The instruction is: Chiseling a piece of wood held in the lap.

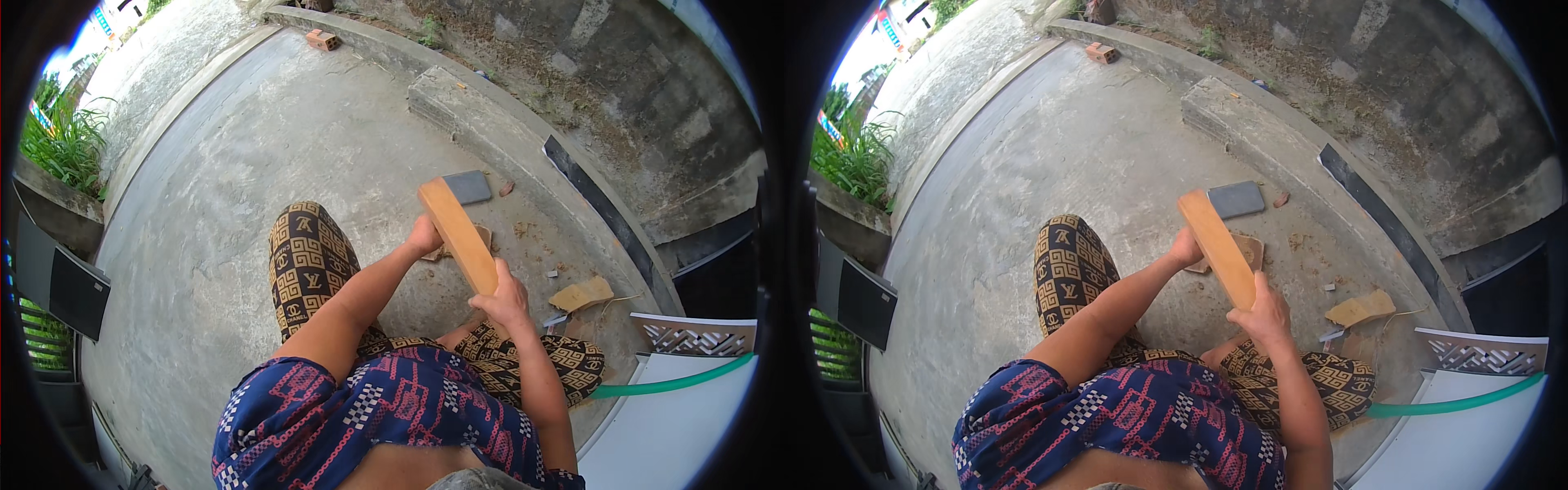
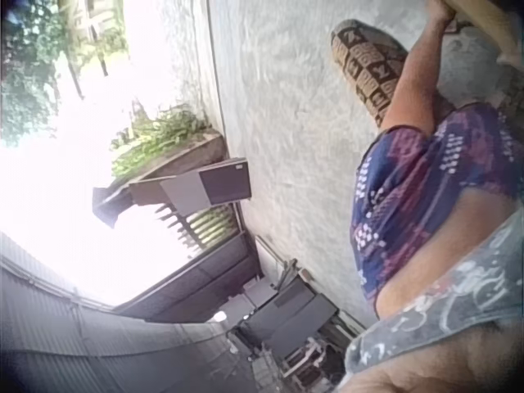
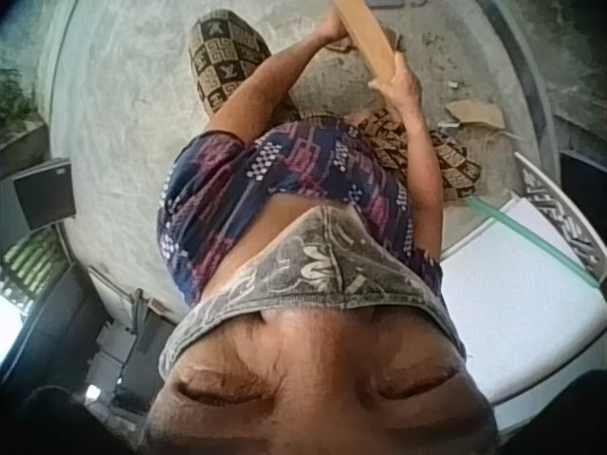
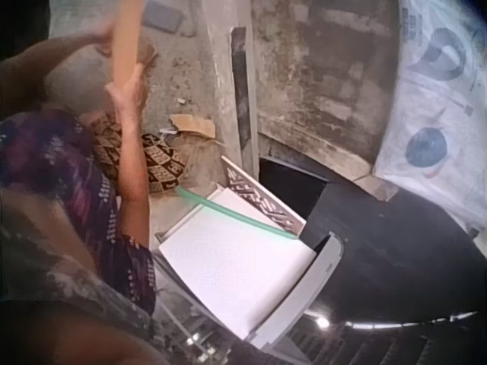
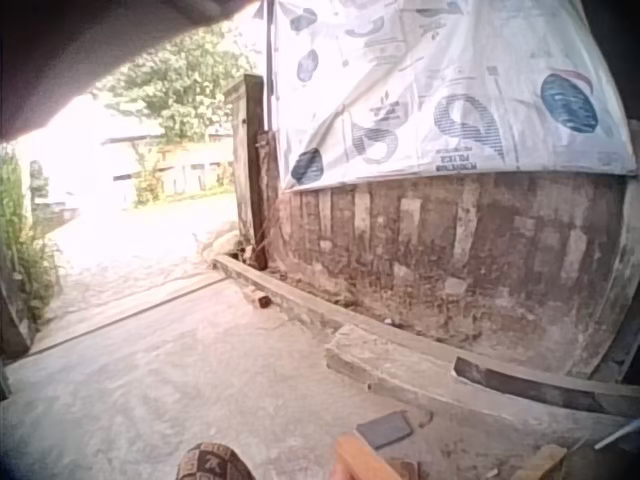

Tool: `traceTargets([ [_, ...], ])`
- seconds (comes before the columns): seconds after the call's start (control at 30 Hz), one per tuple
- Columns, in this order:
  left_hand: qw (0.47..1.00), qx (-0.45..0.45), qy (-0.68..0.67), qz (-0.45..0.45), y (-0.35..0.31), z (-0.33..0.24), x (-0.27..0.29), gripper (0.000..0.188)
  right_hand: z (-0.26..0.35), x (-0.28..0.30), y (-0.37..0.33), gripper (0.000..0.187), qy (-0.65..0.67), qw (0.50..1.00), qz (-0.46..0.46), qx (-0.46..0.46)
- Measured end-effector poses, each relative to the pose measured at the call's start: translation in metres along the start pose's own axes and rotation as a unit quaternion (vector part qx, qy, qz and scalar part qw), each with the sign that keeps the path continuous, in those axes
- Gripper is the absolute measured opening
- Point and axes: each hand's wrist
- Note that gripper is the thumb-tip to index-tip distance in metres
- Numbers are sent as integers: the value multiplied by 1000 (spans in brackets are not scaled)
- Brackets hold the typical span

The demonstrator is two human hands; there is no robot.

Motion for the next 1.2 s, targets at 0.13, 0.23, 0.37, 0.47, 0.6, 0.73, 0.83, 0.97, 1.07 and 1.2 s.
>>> traceTargets([
  [0.13,959,92,-259,-72,17,26,5,27,6,9,1,72,213,974,-77,13],
  [0.23,914,189,-354,-60,23,36,11,27,10,16,1,68,325,940,-102,10],
  [0.37,990,-12,-133,49,11,13,3,37,7,20,-1,66,378,920,-104,-6],
  [0.47,988,-112,-2,110,-6,-6,0,42,12,21,-3,69,350,929,-117,4],
  [0.6,979,-156,32,127,-11,-14,2,44,20,28,-11,72,334,930,-149,33],
  [0.73,985,-88,16,146,-8,-20,7,48,11,28,-16,75,305,937,-162,50],
  [0.83,990,16,-37,138,7,-1,4,42,1,27,-6,77,211,976,-39,-33],
  [0.97,982,-6,-110,151,14,2,8,44,1,27,-7,81,156,987,-17,-39],
  [1.07,980,5,-131,153,20,6,12,52,13,31,-9,83,278,947,-141,76],
  [1.2,981,-19,-116,151,13,-4,9,49,12,28,-10,84,302,933,-168,96],
])
Point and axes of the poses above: each hand's wrist, its own y-axis towards the middle knuckle, its own x-axis out of the back of the hand, z = x × y, and after that the axes turned 8 degrees about x, right-handed
